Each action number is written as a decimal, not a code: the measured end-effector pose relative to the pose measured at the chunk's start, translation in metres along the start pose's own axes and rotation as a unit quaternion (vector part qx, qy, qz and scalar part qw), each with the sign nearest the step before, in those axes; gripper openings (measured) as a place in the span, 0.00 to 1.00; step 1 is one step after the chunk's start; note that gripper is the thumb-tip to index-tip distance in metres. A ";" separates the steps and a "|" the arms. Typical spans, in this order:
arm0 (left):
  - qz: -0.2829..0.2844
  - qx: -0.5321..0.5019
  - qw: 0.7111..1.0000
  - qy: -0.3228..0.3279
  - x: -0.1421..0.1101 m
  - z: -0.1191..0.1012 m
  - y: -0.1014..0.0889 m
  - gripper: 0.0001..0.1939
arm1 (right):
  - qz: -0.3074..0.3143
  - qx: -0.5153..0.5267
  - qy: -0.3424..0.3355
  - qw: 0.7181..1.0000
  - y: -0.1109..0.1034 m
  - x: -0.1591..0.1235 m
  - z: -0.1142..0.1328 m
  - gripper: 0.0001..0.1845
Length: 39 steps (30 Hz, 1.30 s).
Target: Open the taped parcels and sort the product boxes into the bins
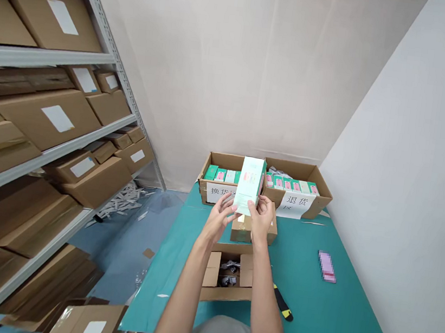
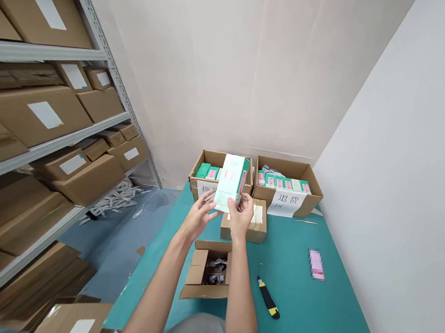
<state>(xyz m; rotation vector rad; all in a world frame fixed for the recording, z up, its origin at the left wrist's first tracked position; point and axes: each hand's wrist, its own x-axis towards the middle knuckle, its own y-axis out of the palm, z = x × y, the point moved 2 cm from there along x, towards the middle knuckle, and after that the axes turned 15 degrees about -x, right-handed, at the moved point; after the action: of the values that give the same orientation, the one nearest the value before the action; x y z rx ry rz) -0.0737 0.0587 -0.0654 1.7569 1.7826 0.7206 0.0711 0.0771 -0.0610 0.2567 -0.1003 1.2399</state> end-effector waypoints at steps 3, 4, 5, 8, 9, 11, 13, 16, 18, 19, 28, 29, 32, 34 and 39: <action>-0.002 -0.052 0.998 -0.030 0.002 0.003 -0.006 0.42 | 0.025 0.048 0.029 0.998 -0.001 0.000 -0.003 0.32; 0.000 -0.062 0.998 -0.032 0.003 0.004 -0.006 0.42 | 0.030 0.058 0.033 0.997 0.000 0.000 -0.004 0.32; -0.001 -0.069 0.997 -0.029 0.003 0.006 -0.007 0.41 | 0.034 0.062 0.034 0.997 0.001 0.000 -0.004 0.32; -0.012 -0.076 0.997 -0.007 0.003 0.009 -0.008 0.42 | 0.054 0.056 0.027 0.997 0.002 0.001 -0.003 0.33; -0.016 -0.072 0.997 0.004 0.003 0.010 -0.008 0.42 | 0.061 0.048 0.024 0.997 0.003 0.002 -0.002 0.33; -0.029 -0.057 0.997 0.030 0.004 0.010 -0.009 0.42 | 0.064 0.022 0.007 0.998 0.003 0.003 -0.002 0.33; -0.051 -0.031 0.996 0.060 0.006 0.010 -0.010 0.43 | 0.047 -0.015 -0.023 0.999 0.004 0.004 0.000 0.34; -0.091 0.019 0.989 0.115 0.008 0.008 -0.011 0.46 | 0.023 -0.065 -0.075 0.995 0.006 0.000 0.005 0.32; -0.105 0.052 0.981 0.158 0.007 0.007 -0.009 0.46 | 0.032 -0.081 -0.098 0.991 0.011 -0.004 0.009 0.29; -0.107 0.066 0.976 0.176 0.006 0.006 -0.007 0.46 | 0.039 -0.087 -0.103 0.990 0.013 -0.007 0.011 0.29; -0.018 0.040 0.994 0.095 -0.006 -0.004 0.006 0.46 | 0.001 -0.063 -0.045 0.997 0.010 -0.003 0.011 0.30; -0.012 0.015 0.998 0.066 -0.005 -0.004 0.004 0.45 | 0.006 -0.042 -0.032 0.999 0.008 -0.002 0.009 0.30; -0.008 -0.056 0.998 -0.011 -0.002 0.002 0.001 0.36 | 0.035 0.024 0.013 0.999 0.006 -0.001 0.000 0.30; -0.010 -0.085 0.996 -0.035 -0.001 0.008 0.000 0.33 | 0.047 0.050 0.032 0.997 0.006 -0.003 -0.003 0.31; -0.037 -0.082 0.996 -0.008 -0.001 0.017 -0.001 0.35 | 0.080 0.043 0.039 0.995 0.004 -0.002 -0.002 0.30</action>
<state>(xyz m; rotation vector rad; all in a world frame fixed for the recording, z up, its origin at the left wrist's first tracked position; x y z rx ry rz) -0.0621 0.0581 -0.0782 1.5777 1.7164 0.7964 0.0663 0.0770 -0.0629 0.2790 -0.0009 1.4144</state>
